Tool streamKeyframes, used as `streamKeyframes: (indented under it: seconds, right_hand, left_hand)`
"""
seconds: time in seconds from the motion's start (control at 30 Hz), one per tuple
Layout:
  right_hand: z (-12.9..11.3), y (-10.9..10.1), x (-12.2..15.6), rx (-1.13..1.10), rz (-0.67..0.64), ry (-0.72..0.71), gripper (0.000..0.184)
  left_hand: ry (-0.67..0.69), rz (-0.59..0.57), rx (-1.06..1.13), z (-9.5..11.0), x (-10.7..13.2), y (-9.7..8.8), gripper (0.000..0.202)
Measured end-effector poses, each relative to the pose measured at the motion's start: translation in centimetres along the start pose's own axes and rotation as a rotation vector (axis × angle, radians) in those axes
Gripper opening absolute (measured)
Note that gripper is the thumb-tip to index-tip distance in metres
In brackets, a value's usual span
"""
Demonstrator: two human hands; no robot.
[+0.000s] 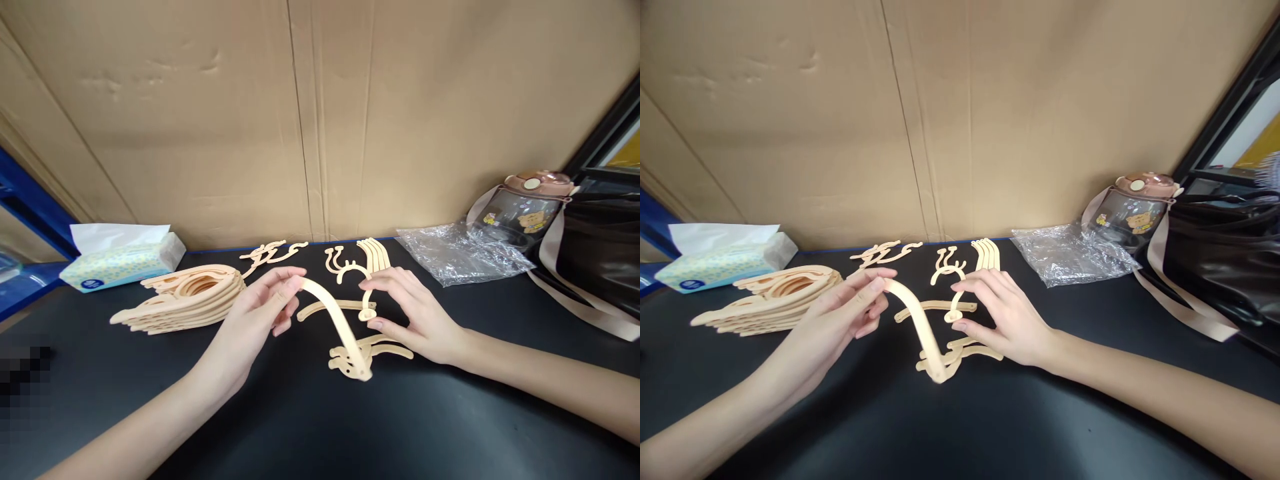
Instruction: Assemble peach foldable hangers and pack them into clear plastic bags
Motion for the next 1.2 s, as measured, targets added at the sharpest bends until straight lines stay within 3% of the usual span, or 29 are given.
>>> streamKeyframes:
  seconds: [0.3,0.4,0.5,0.63,0.77,0.97,1.2]
  right_hand:
    - [-0.3,0.1,-0.2,0.044,-0.038,-0.027,0.031]
    - [-0.3,0.2,-0.2,0.057,-0.047,-0.041,0.031]
    - [-0.4,0.2,-0.2,0.057,-0.049,-0.056,0.031]
    - [-0.3,0.3,-0.2,0.039,-0.055,-0.057,0.033]
    - [-0.3,0.4,-0.3,-0.096,-0.04,-0.038,0.027]
    - [1.2,0.4,-0.6,-0.373,-0.007,0.23,0.017]
    - [3.0,-0.5,-1.3,-0.692,0.046,0.448,0.023]
  left_hand:
    - [-0.118,-0.152,0.057,-0.4,-0.2,0.7,0.035]
    - [-0.128,-0.159,-0.056,-0.5,0.0,1.1,0.037]
    - [0.056,-0.102,-0.403,0.0,0.4,1.3,0.034]
    - [0.446,0.001,-0.913,0.4,1.5,2.0,0.025]
    - [0.711,0.02,-1.032,-0.1,2.4,2.6,0.018]
    - [0.79,0.037,-1.009,-0.4,2.4,2.9,0.028]
    - [0.825,-0.013,-0.965,-0.4,2.5,3.1,0.043]
Point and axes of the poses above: each hand's wrist, its own x-axis away from the middle knuckle, its own y-axis out of the palm, z = x × y, the point moved 5 cm from there along -x, towards the middle knuckle, and after that the axes turned 13 degrees about -y, right-handed, at the moved point
